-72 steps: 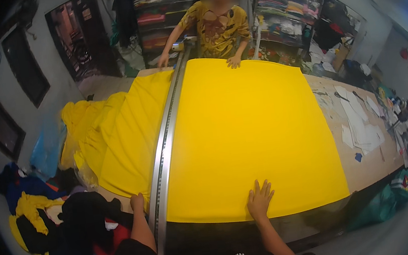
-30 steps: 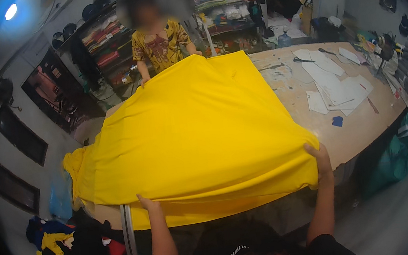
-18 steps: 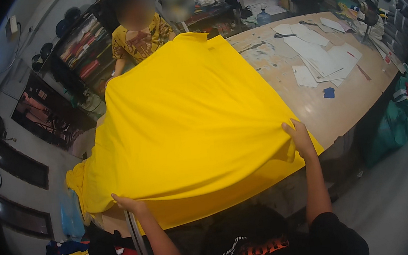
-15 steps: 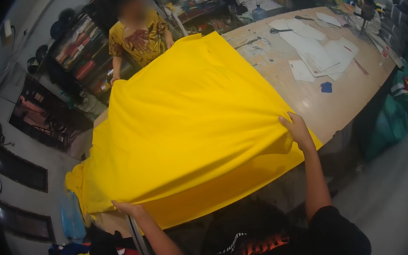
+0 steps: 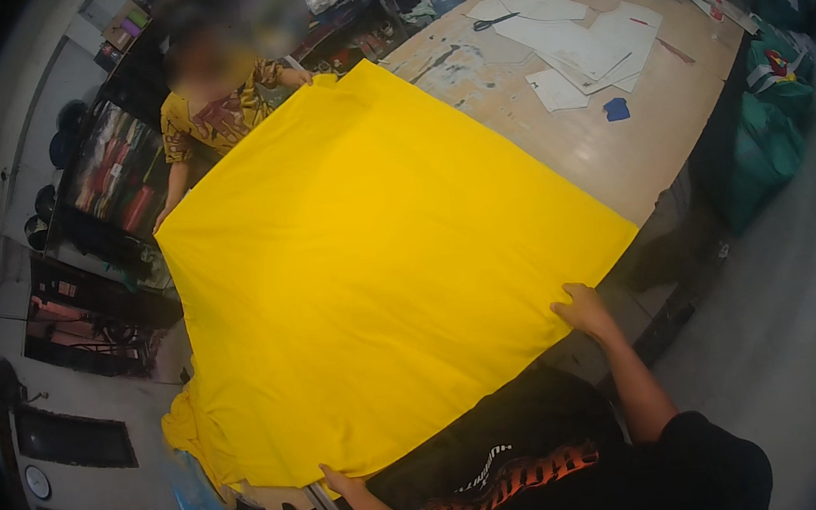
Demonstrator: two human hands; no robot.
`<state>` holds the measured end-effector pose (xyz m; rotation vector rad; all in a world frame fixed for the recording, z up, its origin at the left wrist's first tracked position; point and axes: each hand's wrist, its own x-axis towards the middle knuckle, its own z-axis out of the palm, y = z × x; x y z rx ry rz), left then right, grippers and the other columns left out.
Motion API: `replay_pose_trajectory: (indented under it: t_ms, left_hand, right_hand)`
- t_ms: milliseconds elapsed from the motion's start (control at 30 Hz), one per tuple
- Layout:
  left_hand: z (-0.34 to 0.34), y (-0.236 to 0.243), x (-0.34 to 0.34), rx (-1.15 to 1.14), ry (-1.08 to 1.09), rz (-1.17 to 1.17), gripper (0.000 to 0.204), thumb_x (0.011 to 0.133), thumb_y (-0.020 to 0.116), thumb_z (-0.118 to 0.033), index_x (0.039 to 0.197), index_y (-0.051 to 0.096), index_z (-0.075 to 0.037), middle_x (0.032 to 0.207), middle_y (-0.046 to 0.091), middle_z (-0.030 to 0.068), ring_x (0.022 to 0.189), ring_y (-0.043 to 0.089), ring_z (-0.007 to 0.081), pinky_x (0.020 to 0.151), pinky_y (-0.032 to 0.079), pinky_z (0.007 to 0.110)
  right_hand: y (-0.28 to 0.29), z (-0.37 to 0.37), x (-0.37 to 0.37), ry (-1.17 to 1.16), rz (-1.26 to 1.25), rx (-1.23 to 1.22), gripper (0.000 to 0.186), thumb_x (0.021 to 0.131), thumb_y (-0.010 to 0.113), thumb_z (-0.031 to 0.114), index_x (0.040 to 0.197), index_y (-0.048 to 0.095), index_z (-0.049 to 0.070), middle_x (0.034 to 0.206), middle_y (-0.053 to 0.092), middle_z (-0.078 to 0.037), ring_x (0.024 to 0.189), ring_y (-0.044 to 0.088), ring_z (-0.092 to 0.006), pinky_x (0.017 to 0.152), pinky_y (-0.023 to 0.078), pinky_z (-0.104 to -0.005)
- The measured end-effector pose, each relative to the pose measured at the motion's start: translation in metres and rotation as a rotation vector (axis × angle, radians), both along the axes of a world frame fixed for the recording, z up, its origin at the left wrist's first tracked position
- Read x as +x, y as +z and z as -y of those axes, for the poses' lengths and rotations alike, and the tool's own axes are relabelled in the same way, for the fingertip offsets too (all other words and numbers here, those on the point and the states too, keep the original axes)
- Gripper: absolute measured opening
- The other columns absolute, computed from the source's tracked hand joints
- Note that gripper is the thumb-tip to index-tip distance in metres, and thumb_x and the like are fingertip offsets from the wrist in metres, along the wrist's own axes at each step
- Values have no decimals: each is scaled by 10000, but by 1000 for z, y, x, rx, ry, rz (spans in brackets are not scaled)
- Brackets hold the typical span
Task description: The person and a coworker spread and align a large yellow fabric on a table. The person uses a long straight-edge cutter to slice the fabric into sections while the coworker holds the fabric in place. The process is repeated multiple times to produce several cut pieces.
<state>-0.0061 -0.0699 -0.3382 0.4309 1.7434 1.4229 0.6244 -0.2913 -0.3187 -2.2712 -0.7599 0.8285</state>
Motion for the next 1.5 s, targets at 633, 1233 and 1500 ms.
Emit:
replay_pose_trajectory:
  t_ms: [633,1233,1500]
  left_hand:
    - [-24,43,13,102,-306,-117,480,1080,649,-361,1443,559,-60,1389,640,76,1187,630,180,934,520,326]
    - [17,-17,-67,-5,173,-442,546,1114,402,-342,1276,630,127,1255,697,212,1073,710,311,847,582,424]
    - [26,-22,-51,-154,178,-407,554,1078,462,-401,1128,673,108,1026,730,176,816,687,261,660,536,360]
  right_hand:
    - [-24,-21,3,30,-44,91,638,990,702,410,1393,617,-77,1435,617,-294,1392,553,-417,1176,423,-465]
    - [19,-5,-37,-92,78,233,275,1041,657,233,951,648,-26,720,582,-104,679,558,-174,656,464,-347]
    - [-2,-6,-27,-26,108,179,321,1036,689,271,917,635,-23,655,569,-51,565,521,-112,556,437,-315]
